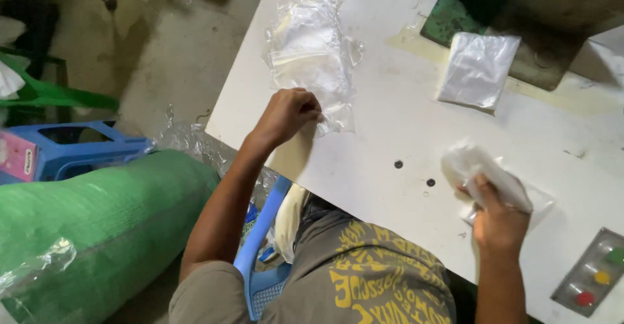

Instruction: Folding and packing small plastic bags into a larger sack

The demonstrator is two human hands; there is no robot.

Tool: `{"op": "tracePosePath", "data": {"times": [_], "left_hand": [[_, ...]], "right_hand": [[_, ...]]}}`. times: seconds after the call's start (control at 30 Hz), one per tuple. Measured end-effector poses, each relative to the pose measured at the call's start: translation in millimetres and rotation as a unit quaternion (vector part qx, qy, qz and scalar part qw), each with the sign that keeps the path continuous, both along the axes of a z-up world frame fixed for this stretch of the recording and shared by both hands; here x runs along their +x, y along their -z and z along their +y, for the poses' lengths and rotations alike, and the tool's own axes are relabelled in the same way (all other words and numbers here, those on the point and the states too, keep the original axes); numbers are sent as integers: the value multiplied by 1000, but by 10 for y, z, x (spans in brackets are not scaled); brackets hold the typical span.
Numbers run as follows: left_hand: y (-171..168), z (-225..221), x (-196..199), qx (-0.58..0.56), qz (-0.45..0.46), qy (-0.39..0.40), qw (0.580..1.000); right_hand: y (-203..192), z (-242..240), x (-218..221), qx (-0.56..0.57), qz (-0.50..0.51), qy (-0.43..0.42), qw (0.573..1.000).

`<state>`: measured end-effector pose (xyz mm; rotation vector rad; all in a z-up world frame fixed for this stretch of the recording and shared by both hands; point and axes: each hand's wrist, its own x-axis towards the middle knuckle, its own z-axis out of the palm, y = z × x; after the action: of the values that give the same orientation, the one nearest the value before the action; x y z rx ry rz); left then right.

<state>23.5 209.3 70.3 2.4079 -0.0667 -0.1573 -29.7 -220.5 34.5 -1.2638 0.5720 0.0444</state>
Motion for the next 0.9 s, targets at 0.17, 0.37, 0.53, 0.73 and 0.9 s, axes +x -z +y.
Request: {"op": "tracePosePath", "data": {"times": [0.17,0.37,0.53,0.73,0.9], "left_hand": [[-389,-33,13,-165,38,-60,984],[-377,-916,-274,-414,78,-9,907],[23,-1454,-584,-641,212,24,737],[-222,-1929,-522,-880,148,-30,451],[-439,-1982,-391,-762,1,-32,647]], "right_hand": [[-315,-88,89,-106,-82,-72,988],[-724,541,48,192,-69,-329,922],[-842,633,18,37,56,-302,951],[68,272,87,112,-38,-10,993],[-953,703,16,-291,-553,-126,770]]}}
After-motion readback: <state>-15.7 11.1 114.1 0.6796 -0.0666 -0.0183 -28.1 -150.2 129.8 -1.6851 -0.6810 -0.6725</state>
